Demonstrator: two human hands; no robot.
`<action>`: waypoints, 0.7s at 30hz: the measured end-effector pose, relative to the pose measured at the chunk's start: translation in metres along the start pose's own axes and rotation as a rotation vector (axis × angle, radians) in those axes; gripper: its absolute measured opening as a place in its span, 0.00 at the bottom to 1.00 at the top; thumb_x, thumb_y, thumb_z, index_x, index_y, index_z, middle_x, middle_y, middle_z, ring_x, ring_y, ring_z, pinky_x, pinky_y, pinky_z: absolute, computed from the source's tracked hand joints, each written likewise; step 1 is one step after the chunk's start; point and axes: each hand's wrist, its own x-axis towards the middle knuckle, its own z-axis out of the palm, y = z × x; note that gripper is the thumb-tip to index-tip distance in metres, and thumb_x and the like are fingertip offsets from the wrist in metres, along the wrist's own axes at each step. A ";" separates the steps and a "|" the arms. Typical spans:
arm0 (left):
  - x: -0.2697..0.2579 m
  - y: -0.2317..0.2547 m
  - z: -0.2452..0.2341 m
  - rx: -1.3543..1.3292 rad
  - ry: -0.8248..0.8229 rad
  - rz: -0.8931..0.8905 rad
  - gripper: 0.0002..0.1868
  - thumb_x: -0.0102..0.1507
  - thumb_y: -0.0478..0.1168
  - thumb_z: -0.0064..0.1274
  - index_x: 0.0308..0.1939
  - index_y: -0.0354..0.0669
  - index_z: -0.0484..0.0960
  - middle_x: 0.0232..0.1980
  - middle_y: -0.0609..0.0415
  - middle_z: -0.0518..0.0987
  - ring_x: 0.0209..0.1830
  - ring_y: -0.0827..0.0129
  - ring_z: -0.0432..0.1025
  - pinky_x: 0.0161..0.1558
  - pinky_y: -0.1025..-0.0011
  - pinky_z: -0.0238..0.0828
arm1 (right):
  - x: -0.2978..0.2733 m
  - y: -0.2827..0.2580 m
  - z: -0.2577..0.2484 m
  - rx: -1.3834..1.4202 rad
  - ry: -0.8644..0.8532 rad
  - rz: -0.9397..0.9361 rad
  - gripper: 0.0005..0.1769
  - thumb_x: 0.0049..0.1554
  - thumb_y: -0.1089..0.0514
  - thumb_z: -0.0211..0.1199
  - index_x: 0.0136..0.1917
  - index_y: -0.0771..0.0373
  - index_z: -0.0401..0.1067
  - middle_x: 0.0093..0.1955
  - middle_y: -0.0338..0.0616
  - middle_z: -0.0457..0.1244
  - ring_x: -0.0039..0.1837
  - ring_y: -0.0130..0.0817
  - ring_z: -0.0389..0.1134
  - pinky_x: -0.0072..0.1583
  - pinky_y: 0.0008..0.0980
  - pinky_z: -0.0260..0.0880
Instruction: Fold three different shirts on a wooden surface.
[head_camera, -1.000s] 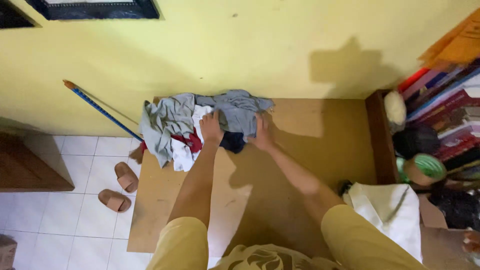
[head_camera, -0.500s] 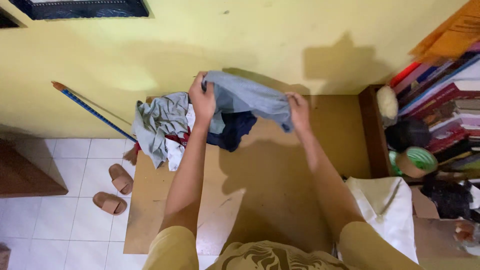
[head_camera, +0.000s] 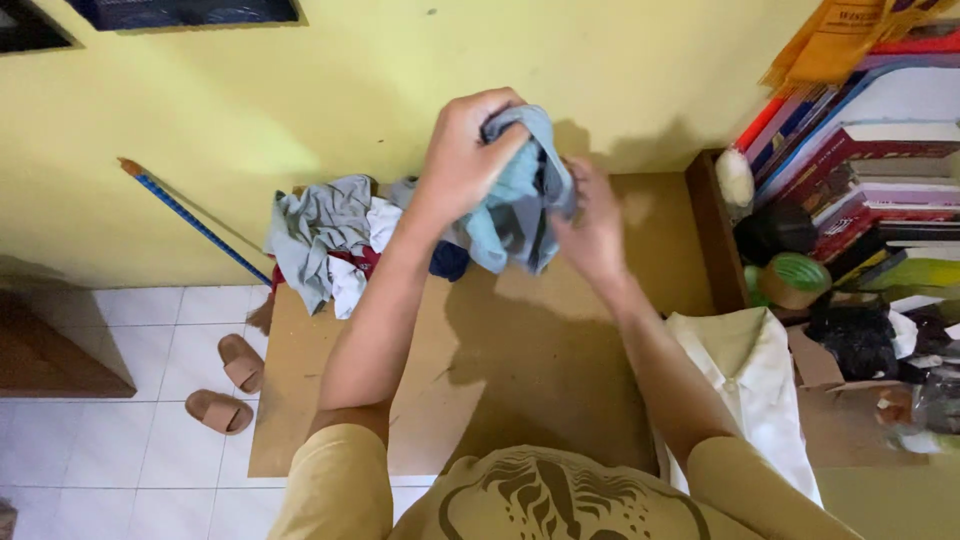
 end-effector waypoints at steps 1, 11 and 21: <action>-0.005 0.002 -0.013 0.005 0.001 0.004 0.06 0.63 0.34 0.56 0.41 0.34 0.80 0.32 0.54 0.78 0.33 0.77 0.72 0.40 0.74 0.72 | 0.000 0.004 -0.013 0.003 0.004 -0.004 0.39 0.52 0.65 0.73 0.73 0.67 0.60 0.66 0.59 0.62 0.68 0.47 0.63 0.68 0.44 0.66; -0.078 -0.001 -0.063 0.686 -0.035 -0.061 0.16 0.49 0.26 0.55 0.39 0.40 0.86 0.33 0.42 0.79 0.37 0.49 0.75 0.40 0.58 0.70 | -0.003 -0.001 -0.137 -0.010 0.187 0.190 0.15 0.61 0.76 0.60 0.59 0.66 0.78 0.46 0.39 0.67 0.45 0.21 0.61 0.48 0.22 0.61; -0.047 0.052 -0.092 0.248 0.249 0.329 0.23 0.53 0.17 0.46 0.49 0.30 0.83 0.43 0.44 0.82 0.46 0.64 0.79 0.49 0.68 0.74 | 0.055 -0.015 -0.235 0.002 0.042 -0.202 0.16 0.62 0.77 0.63 0.61 0.71 0.80 0.53 0.51 0.71 0.52 0.30 0.70 0.55 0.27 0.69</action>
